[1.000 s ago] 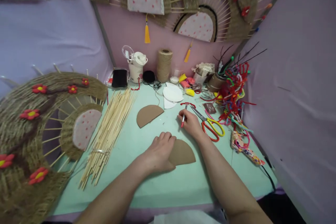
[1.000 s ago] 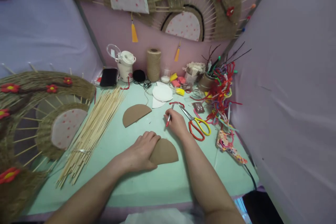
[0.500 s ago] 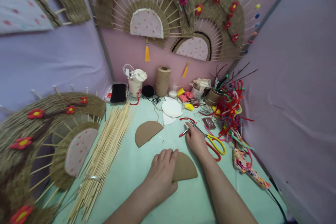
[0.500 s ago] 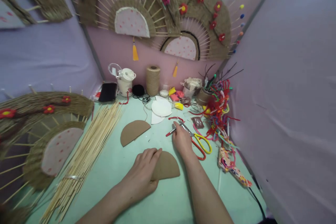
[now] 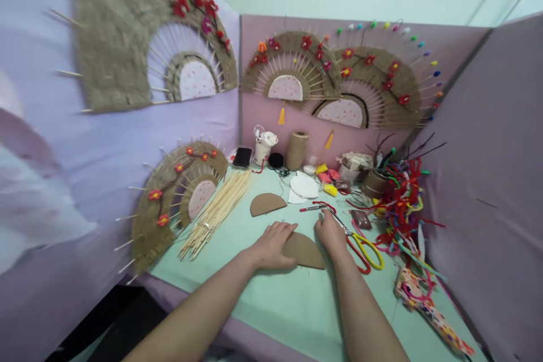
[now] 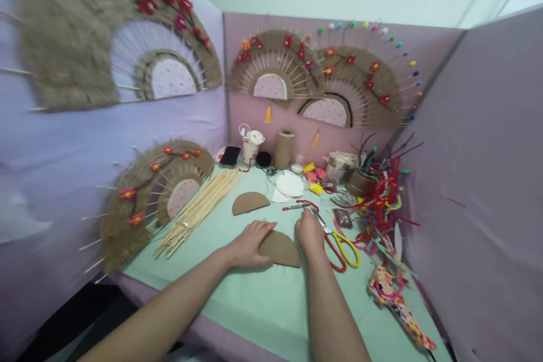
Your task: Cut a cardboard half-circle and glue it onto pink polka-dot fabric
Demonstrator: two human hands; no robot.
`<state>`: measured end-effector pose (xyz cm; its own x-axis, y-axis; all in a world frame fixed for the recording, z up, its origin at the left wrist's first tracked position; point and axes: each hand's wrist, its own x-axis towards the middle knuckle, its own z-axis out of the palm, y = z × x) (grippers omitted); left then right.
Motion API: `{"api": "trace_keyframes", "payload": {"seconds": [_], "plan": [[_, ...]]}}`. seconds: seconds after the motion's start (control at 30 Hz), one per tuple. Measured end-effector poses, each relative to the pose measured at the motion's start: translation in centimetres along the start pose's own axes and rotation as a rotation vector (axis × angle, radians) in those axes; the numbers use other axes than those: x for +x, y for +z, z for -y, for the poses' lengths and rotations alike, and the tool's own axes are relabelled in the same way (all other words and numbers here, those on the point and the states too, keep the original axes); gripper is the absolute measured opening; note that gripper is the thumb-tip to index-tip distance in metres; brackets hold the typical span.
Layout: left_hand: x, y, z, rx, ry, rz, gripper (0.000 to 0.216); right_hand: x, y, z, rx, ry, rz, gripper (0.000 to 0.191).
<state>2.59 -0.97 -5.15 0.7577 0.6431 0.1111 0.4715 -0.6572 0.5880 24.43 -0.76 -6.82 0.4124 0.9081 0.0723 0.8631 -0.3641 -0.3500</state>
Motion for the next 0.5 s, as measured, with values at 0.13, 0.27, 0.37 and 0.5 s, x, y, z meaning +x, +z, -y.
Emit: {"api": "trace_keyframes", "payload": {"seconds": [0.13,0.27,0.37,0.5], "plan": [[-0.2,0.4,0.6,-0.192,-0.057,-0.194,0.068,-0.4,-0.3,0.1,0.072,0.007,-0.041,0.043],[0.1,0.6,1.3,-0.271,-0.137,-0.327,0.049,-1.0,-1.1,0.4,0.203,0.005,-0.145,0.039],[0.3,0.8,1.7,-0.317,-0.173,-0.369,0.040,-1.5,-2.3,1.3,0.329,-0.041,-0.228,0.037],[0.5,1.0,1.7,-0.366,-0.194,-0.397,0.035,-2.2,-4.8,5.3,0.500,-0.223,-0.244,0.037]]}}
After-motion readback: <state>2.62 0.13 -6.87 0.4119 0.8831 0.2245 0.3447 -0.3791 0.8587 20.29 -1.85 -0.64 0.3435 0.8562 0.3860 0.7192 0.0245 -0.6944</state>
